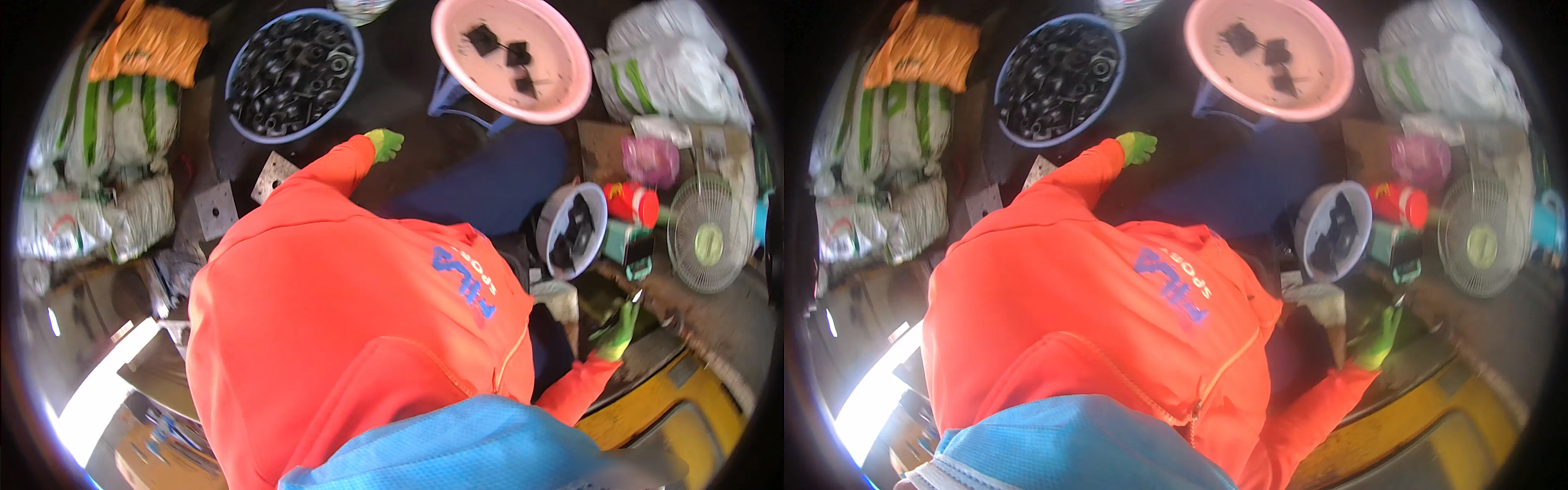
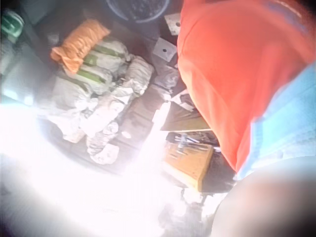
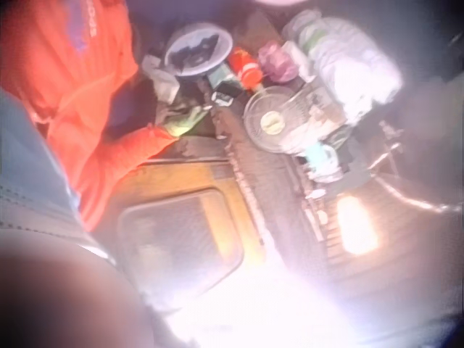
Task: The person sits on the floor and repeatedly picks up dark metal parts from a blue basin, inspects them, and places them into a pink basin. The person also handles a larger metal component and places it on a nearby machine.
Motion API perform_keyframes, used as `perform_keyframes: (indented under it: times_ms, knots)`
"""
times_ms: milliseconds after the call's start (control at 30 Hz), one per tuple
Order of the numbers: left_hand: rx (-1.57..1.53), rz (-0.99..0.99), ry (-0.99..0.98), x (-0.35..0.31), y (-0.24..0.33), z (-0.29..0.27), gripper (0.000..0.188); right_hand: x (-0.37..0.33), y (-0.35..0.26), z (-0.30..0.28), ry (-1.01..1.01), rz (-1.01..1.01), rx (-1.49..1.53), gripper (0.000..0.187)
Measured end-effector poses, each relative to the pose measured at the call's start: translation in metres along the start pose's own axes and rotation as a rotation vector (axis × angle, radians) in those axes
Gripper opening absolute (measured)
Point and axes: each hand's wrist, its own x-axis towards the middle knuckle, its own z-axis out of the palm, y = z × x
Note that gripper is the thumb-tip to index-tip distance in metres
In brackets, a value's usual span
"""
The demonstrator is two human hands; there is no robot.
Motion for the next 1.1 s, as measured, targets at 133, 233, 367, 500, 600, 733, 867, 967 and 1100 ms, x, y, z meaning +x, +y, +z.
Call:
perform_keyframes:
  times_ms: [133,233,367,500,600,733,867,967,1100]
  knots:
    - [-0.906,-0.452,0.056,0.047,-0.022,-0.131,0.01,0.006,0.01,-0.008,-0.086,-0.24,-0.505,0.044]
    - [-1.858,-0.524,0.876,0.079,-0.011,-0.248,0.026,0.008,0.025,-0.004,0.126,0.134,-0.731,0.056]
    - [-1.394,-0.101,0.859,0.143,0.044,-0.373,0.036,0.004,0.026,-0.019,0.131,0.147,-0.711,0.05]
    - [-1.075,0.427,0.432,0.233,0.129,-0.414,0.041,-0.009,0.018,-0.034,0.163,0.11,-0.832,0.052]
    - [-0.476,0.34,0.546,0.303,0.181,-0.393,0.043,-0.009,0.015,-0.035,0.176,0.15,-0.851,0.051]
    - [-0.382,0.214,0.406,0.364,0.196,-0.364,0.042,-0.006,0.02,-0.033,0.108,0.098,-0.837,0.044]
    - [-0.703,0.196,0.465,0.349,0.173,-0.379,0.035,-0.005,0.017,-0.032,0.26,-0.039,-0.71,0.042]
    - [-1.935,-0.021,0.202,0.305,0.172,-0.408,0.036,-0.001,0.004,-0.022,0.371,-0.045,-0.569,0.046]
    - [-1.611,0.387,0.582,0.235,0.185,-0.442,0.033,0.009,-0.019,0.015,0.307,0.079,0.176,0.068]
